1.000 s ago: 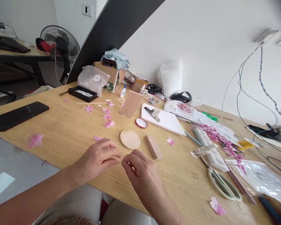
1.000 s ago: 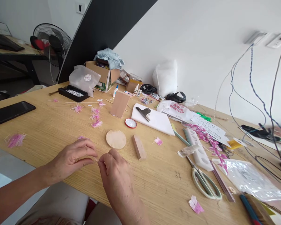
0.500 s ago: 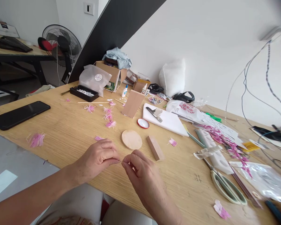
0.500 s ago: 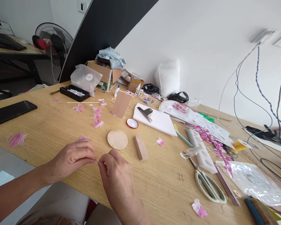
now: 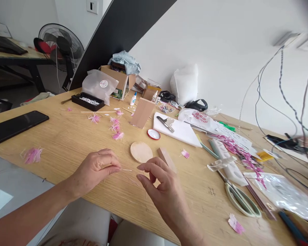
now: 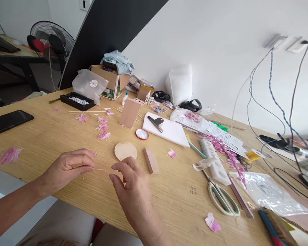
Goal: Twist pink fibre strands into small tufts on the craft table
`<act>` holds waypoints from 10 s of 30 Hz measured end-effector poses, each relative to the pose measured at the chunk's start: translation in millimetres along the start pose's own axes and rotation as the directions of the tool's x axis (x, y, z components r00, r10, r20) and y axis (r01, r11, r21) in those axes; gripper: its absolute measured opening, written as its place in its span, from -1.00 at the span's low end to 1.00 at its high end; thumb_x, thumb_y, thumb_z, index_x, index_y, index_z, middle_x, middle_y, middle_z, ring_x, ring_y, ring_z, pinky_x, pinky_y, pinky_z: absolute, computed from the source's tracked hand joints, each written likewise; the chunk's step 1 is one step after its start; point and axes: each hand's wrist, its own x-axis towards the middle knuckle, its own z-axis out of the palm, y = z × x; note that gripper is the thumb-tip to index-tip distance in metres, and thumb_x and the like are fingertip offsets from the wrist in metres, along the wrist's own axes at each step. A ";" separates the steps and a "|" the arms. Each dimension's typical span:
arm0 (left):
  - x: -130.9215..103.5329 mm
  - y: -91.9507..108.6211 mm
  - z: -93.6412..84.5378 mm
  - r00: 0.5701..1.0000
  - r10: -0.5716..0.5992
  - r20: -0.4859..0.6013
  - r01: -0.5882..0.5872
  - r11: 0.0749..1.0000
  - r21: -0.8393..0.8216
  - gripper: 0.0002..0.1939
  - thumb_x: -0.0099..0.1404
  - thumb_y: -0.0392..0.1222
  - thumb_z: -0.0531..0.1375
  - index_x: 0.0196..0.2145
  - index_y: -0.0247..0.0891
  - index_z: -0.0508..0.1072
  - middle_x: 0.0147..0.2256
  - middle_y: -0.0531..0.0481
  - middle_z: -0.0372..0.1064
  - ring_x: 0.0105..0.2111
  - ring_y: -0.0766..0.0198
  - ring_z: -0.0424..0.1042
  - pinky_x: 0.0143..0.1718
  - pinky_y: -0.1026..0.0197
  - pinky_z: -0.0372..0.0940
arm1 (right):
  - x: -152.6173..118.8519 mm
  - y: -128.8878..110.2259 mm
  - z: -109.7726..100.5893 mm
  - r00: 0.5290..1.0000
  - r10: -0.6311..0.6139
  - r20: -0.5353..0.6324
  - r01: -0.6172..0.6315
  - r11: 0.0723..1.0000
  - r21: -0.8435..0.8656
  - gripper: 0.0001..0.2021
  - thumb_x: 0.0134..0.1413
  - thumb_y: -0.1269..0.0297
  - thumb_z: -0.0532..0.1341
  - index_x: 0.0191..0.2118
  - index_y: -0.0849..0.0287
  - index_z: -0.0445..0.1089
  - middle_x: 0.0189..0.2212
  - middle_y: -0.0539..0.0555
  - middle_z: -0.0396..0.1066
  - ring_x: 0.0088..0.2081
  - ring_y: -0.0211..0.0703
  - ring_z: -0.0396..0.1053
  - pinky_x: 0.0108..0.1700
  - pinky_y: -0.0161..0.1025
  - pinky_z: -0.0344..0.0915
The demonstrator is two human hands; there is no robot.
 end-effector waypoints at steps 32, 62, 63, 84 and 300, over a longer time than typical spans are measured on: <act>-28.8 -29.5 -38.8 0.958 -0.140 -0.252 0.182 0.971 0.154 -0.84 0.26 -0.29 0.05 -0.43 -0.24 0.38 -0.45 0.05 0.33 -0.43 0.33 0.32 -0.43 0.29 0.22 | 47.9 14.1 49.6 0.993 0.046 0.109 -0.031 0.990 -0.138 -0.82 -0.05 0.47 0.10 -0.59 0.16 0.32 -0.58 -0.03 0.26 -0.54 -0.30 0.21 -0.52 -0.36 0.14; -42.1 -42.4 -38.1 0.963 -0.187 -0.192 0.219 0.963 0.159 -0.81 0.27 -0.34 0.01 -0.42 -0.24 0.38 -0.47 0.06 0.31 -0.47 0.37 0.32 -0.48 0.36 0.21 | 64.5 24.9 81.8 0.969 0.078 0.235 -0.015 0.966 -0.258 -0.79 -0.01 0.45 0.10 -0.54 0.14 0.43 -0.58 -0.01 0.33 -0.55 -0.28 0.31 -0.53 -0.37 0.19; -42.3 -42.5 -38.1 0.964 -0.184 -0.193 0.217 0.962 0.164 -0.81 0.27 -0.34 0.01 -0.42 -0.24 0.38 -0.47 0.05 0.31 -0.48 0.37 0.32 -0.49 0.36 0.21 | 64.1 24.6 81.7 0.968 0.082 0.235 -0.018 0.965 -0.261 -0.78 -0.01 0.46 0.10 -0.54 0.14 0.43 -0.58 -0.01 0.33 -0.55 -0.27 0.31 -0.53 -0.36 0.19; -47.0 -42.5 -40.6 0.956 -0.146 -0.253 0.216 0.937 0.276 -0.84 0.21 -0.07 0.10 -0.39 -0.15 0.41 -0.35 0.13 0.40 -0.35 0.33 0.37 -0.33 0.39 0.23 | -18.2 25.7 -15.2 0.859 0.494 0.132 -0.425 0.834 -0.352 -0.85 -0.03 0.40 0.09 -0.52 0.12 0.36 -0.51 -0.01 0.36 -0.48 -0.24 0.32 -0.43 -0.31 0.20; -4.2 30.8 63.6 0.872 -0.487 0.053 0.409 0.663 -0.627 -0.73 0.21 -0.09 0.14 -0.55 -0.28 0.44 -0.50 0.02 0.29 -0.40 0.24 0.24 -0.33 0.27 0.16 | -23.7 7.1 30.4 0.867 0.481 0.128 -0.465 0.693 0.551 -0.78 -0.06 0.20 0.15 -0.58 0.20 0.35 -0.65 0.02 0.34 -0.56 -0.24 0.27 -0.48 -0.31 0.23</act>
